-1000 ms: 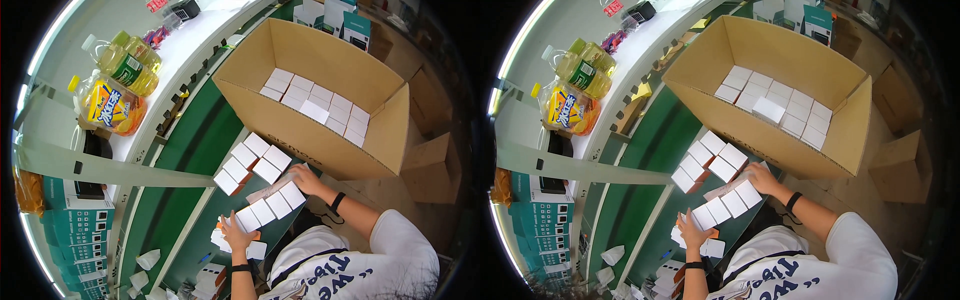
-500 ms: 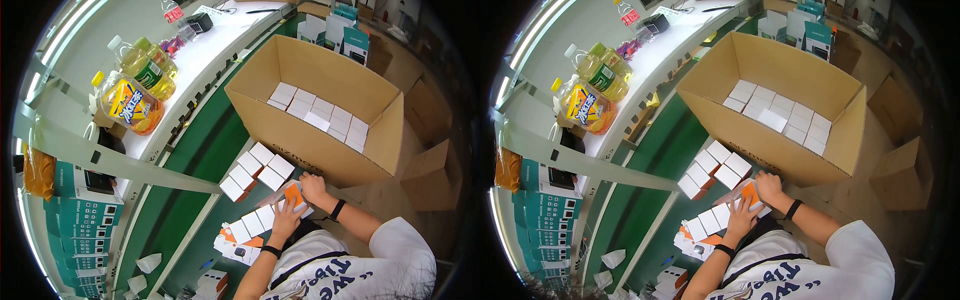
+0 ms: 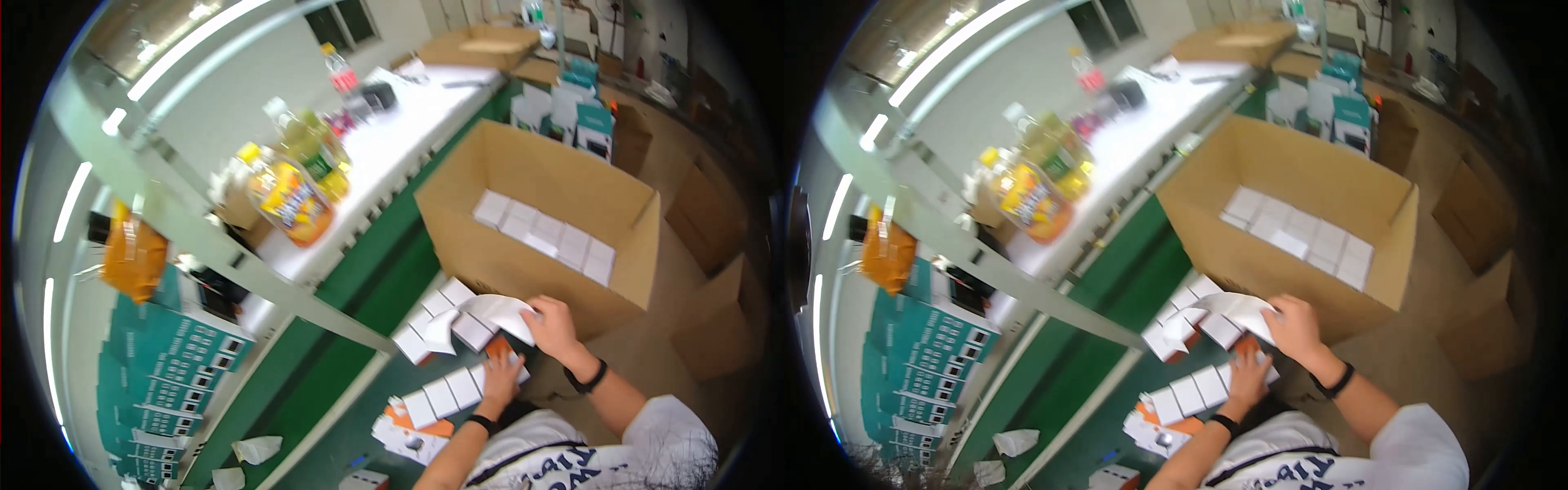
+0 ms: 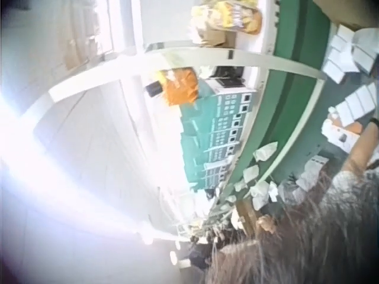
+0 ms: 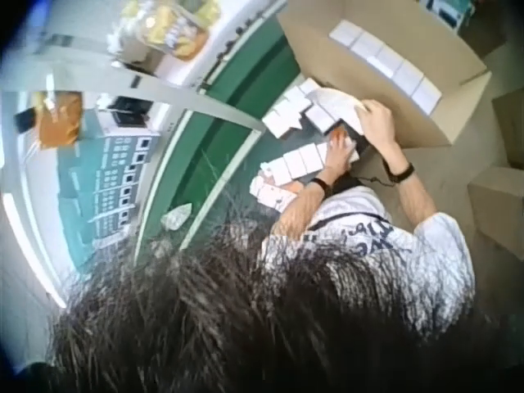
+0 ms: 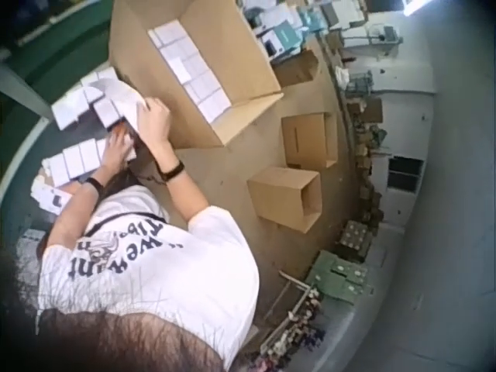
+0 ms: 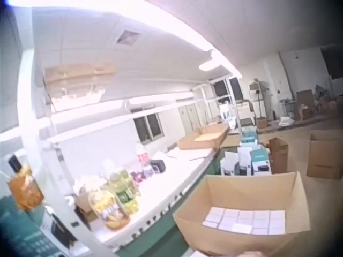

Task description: Organizing small product boxes, placing them in shipping cartons, and writing on packaging at a factory assembly line.

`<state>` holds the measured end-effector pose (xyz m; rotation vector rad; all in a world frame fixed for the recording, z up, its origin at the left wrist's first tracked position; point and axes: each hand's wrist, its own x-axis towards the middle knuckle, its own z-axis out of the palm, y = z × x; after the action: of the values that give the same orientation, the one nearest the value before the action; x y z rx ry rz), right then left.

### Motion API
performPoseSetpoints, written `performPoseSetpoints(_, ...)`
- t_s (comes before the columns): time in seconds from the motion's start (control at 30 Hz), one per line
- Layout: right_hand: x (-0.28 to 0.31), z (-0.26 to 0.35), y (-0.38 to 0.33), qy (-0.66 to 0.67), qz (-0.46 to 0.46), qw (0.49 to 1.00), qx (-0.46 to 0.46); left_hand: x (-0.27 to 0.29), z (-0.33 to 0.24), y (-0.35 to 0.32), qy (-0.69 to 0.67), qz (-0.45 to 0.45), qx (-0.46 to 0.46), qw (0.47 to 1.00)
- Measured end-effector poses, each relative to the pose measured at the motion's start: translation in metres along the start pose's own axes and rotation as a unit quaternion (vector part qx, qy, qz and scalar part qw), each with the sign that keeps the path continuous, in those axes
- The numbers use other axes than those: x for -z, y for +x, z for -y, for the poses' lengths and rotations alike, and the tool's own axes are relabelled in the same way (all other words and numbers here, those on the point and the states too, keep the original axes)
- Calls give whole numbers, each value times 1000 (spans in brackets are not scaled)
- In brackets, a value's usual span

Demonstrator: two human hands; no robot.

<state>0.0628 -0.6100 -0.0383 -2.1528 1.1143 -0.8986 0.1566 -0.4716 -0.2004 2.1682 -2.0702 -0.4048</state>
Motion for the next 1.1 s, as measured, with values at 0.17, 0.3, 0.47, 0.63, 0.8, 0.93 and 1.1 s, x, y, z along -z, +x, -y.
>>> performPoseSetpoints(0.17, 18, 78, 45, 299, 87, 950, -18, -72, 50, -18, -140, -152, -86, 975)
performPoseSetpoints(0.3, 19, 91, 97, 555, 128, 821, 29, 2, 30, -17, -56, -7, -22, 998)
performPoseSetpoints(0.47, -11, 148, 187, 457, 49, 884, -91, 43, 47, -84, -69, -274, -14, 959)
performPoseSetpoints(0.63, -72, 150, 311, 530, 49, 836, -132, 41, 89, -157, -133, -224, 227, 938)
performPoseSetpoints(0.8, -127, 170, 374, 472, -16, 866, -164, 55, 73, -197, -162, -270, 361, 878)
performPoseSetpoints(0.93, -142, 156, 395, 250, 61, 966, -27, -22, 130, -211, -162, -321, 313, 879)
performPoseSetpoints(1.1, -107, 172, 334, 102, -81, 979, 157, -41, 150, -200, -261, -176, 330, 890)
